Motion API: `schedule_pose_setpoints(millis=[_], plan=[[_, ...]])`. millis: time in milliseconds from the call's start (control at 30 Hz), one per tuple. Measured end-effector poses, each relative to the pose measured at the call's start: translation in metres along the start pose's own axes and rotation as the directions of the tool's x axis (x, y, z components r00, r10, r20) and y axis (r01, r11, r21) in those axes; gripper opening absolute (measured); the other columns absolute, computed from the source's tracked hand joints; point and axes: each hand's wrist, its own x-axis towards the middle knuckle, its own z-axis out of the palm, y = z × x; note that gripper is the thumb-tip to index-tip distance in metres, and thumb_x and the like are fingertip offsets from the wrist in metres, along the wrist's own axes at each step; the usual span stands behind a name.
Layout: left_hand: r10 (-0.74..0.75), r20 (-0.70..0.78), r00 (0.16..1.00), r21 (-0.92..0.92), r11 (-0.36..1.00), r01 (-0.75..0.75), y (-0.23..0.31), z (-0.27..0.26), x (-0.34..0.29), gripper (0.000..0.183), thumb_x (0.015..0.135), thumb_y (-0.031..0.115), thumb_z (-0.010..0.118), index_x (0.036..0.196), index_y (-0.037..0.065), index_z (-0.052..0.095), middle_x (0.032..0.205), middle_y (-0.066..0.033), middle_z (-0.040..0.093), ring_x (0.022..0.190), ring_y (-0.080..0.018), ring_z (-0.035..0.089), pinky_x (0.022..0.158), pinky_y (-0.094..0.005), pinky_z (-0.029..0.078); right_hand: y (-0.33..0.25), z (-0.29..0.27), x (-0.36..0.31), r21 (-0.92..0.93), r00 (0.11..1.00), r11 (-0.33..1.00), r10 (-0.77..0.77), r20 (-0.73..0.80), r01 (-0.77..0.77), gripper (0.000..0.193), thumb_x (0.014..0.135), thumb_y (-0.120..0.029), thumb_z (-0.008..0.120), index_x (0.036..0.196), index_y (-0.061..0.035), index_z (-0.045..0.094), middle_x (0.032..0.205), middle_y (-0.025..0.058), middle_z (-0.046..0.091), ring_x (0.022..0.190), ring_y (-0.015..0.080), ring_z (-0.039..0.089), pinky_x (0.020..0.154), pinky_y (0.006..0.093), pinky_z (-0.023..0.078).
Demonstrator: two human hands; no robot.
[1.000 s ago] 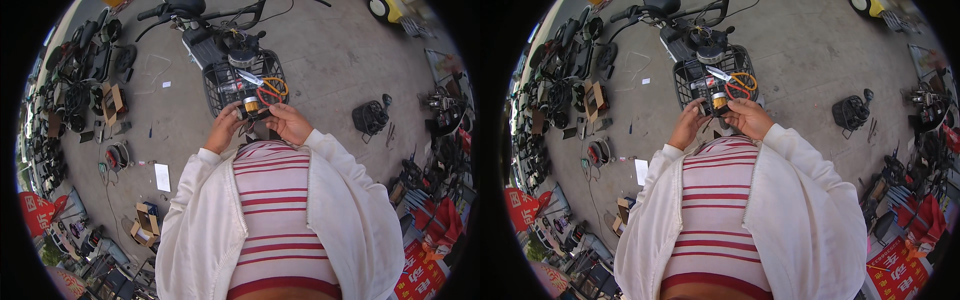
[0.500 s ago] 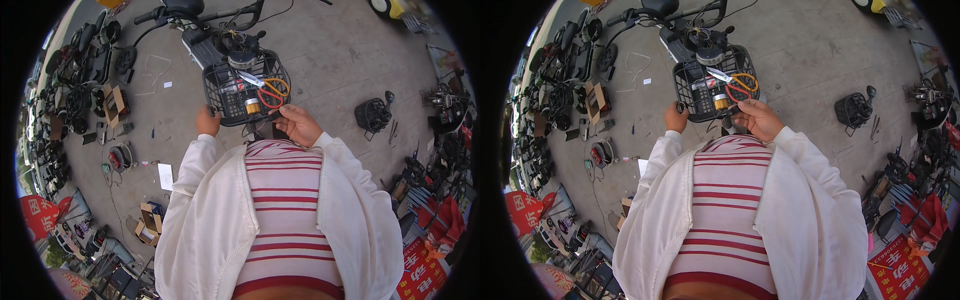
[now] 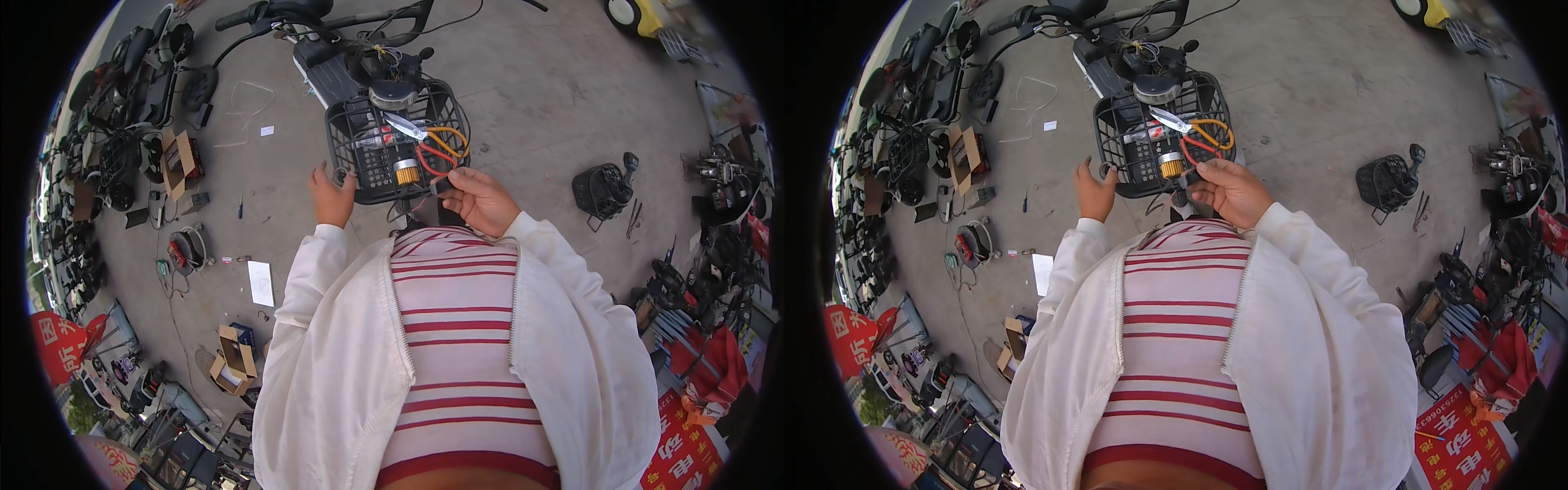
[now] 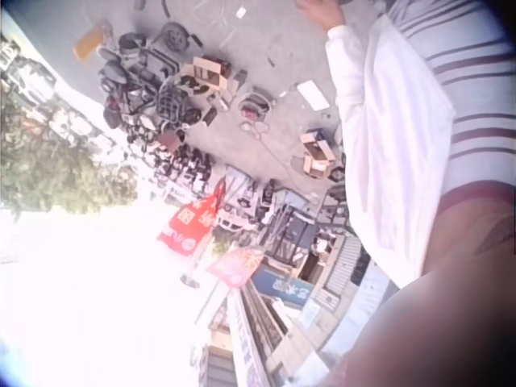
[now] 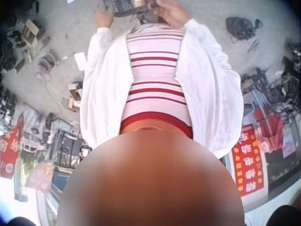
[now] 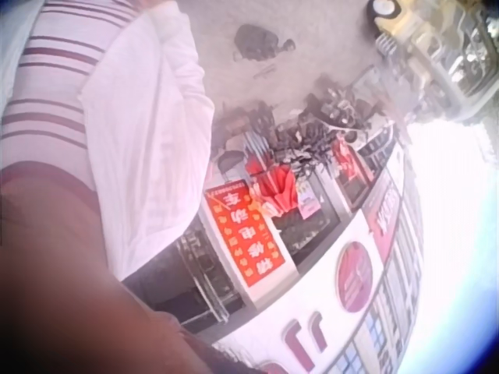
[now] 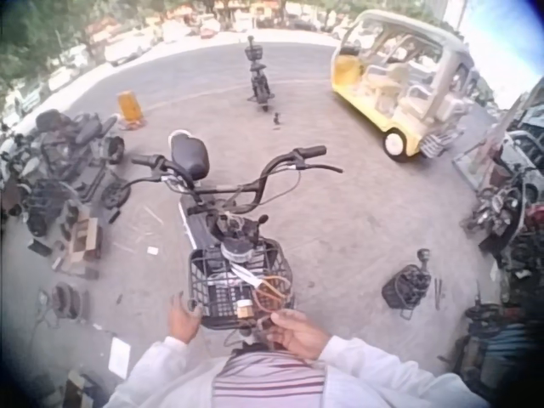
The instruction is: The person works on the front wiring of an electric scooter in a repair shop. They use pliers to strip and cut wires, then connect and wrap a small cylindrical component with tape. The scooter remains stationary throughout the process.
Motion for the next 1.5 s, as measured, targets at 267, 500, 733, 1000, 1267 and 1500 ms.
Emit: schedule_pose_setpoints(millis=[267, 500, 733, 1000, 1267, 1500], plan=[[0.300, 0.845, 0.443, -0.522, 0.648, 0.555, 0.117, -0.083, 0.002, 0.023, 0.098, 0.022, 0.054, 0.107, 0.001, 0.059, 0.098, -0.0030, 0.063, 0.089, -0.0114, 0.059, 0.082, -0.0251, 0.046, -0.002, 0.007, 0.000, 0.017, 0.999, 1.000, -0.022, -0.026, 0.023, 0.016, 0.097, -0.017, 0.056, 0.109, -0.0057, 0.059, 0.101, 0.0055, 0.065, 0.089, 0.0159, 0.064, 0.076, 0.0283, 0.053], [0.184, 0.877, 0.444, -0.481, 0.299, 0.824, 0.117, -0.064, -0.011, 0.018, 0.097, 0.020, 0.055, 0.104, 0.003, 0.058, 0.073, 0.0052, 0.046, 0.063, -0.0059, 0.040, 0.061, -0.0217, 0.036, -0.001, 0.016, -0.013, -0.068, 0.994, 0.995, -0.072, -0.077, 0.067, 0.019, 0.098, -0.020, 0.055, 0.111, -0.0067, 0.059, 0.105, 0.0031, 0.064, 0.090, 0.0140, 0.065, 0.070, 0.0271, 0.054], [0.242, 0.924, 0.297, -0.326, 0.087, 0.942, 0.137, -0.065, -0.007, 0.017, 0.091, 0.014, 0.062, 0.105, 0.005, 0.062, 0.073, 0.0071, 0.049, 0.061, -0.0043, 0.040, 0.058, -0.0206, 0.034, 0.020, 0.011, -0.020, -0.083, 0.981, 0.995, -0.074, -0.178, 0.060, 0.018, 0.095, -0.025, 0.061, 0.107, -0.0117, 0.062, 0.093, -0.0030, 0.060, 0.085, 0.0075, 0.059, 0.061, 0.0220, 0.048], [0.223, 0.928, 0.298, -0.345, 0.216, 0.914, 0.136, -0.063, -0.009, 0.006, 0.088, 0.012, 0.067, 0.086, 0.010, 0.061, 0.074, 0.0068, 0.054, 0.059, -0.0039, 0.044, 0.055, -0.0186, 0.035, 0.021, 0.009, -0.024, -0.111, 0.988, 0.992, -0.070, -0.141, 0.054, 0.020, 0.094, -0.026, 0.061, 0.107, -0.0108, 0.063, 0.092, -0.0026, 0.061, 0.083, 0.0080, 0.057, 0.064, 0.0235, 0.047], [0.186, 0.897, 0.400, -0.438, 0.477, 0.762, 0.140, -0.067, -0.011, 0.005, 0.087, 0.010, 0.065, 0.085, 0.008, 0.061, 0.074, 0.0066, 0.055, 0.061, -0.0029, 0.044, 0.055, -0.0192, 0.035, 0.017, 0.011, -0.022, -0.651, 0.967, 0.756, -0.211, -0.143, 0.069, 0.025, 0.085, -0.025, 0.067, 0.099, -0.0044, 0.066, 0.088, 0.0025, 0.065, 0.078, 0.0117, 0.057, 0.066, 0.0263, 0.045], [0.234, 0.879, 0.415, -0.471, 0.297, 0.830, 0.128, -0.064, -0.014, 0.020, 0.091, 0.012, 0.054, 0.108, 0.002, 0.058, 0.083, 0.0017, 0.053, 0.071, -0.0057, 0.044, 0.064, -0.0210, 0.038, 0.025, 0.010, -0.014, -0.722, 0.905, 0.689, -0.348, -0.244, 0.070, 0.016, 0.082, -0.017, 0.067, 0.089, -0.0029, 0.067, 0.078, 0.0004, 0.062, 0.070, 0.0100, 0.055, 0.062, 0.0251, 0.043]])
